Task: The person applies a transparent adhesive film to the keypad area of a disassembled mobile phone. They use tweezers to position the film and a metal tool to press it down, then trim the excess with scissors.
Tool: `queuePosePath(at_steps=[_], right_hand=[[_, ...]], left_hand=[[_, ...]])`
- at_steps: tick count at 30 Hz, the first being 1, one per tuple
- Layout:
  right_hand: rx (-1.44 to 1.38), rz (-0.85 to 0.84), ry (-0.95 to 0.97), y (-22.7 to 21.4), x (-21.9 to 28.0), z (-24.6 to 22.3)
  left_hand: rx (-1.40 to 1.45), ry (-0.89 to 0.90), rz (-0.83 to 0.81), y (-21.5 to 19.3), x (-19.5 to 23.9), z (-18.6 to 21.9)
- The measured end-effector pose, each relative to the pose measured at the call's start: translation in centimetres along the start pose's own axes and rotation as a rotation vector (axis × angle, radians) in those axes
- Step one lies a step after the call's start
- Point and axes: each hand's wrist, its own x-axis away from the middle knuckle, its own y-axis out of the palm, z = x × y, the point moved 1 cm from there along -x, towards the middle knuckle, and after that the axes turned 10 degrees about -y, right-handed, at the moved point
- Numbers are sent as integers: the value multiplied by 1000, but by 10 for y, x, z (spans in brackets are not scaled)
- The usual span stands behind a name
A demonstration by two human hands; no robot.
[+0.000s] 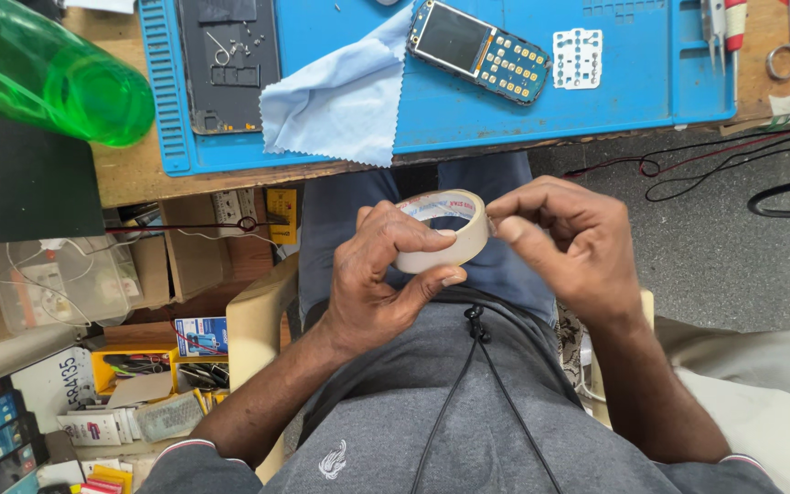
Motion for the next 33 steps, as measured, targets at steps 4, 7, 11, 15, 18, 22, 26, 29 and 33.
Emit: queuePosePath(at_steps=[4, 7, 11, 15, 18, 22, 26, 29, 33], right_hand=[[221, 19, -122, 9, -1, -7], [94, -9, 7, 8, -2, 1], [-436, 73, 170, 10, -2, 21], [-642, 82, 182, 9, -1, 33], [-610, 85, 192, 4, -2, 33], [-434, 10, 225, -4, -6, 19], [-221, -131, 148, -11, -15, -12], [-3, -284, 76, -11, -28, -41], [249, -487, -57, -5, -37, -71]], left_hand=[[-78, 60, 13, 1, -2, 3], [-57, 56, 15, 2, 1, 0], [98, 0, 14, 0, 4, -9], [281, -25, 10, 0, 8, -21], [388, -34, 1, -2, 14, -31], [479, -87, -50, -8, 20, -39], [636, -284, -194, -8, 22, -30], [593, -322, -264, -10, 14, -20], [723, -389, -355, -9, 5, -26]])
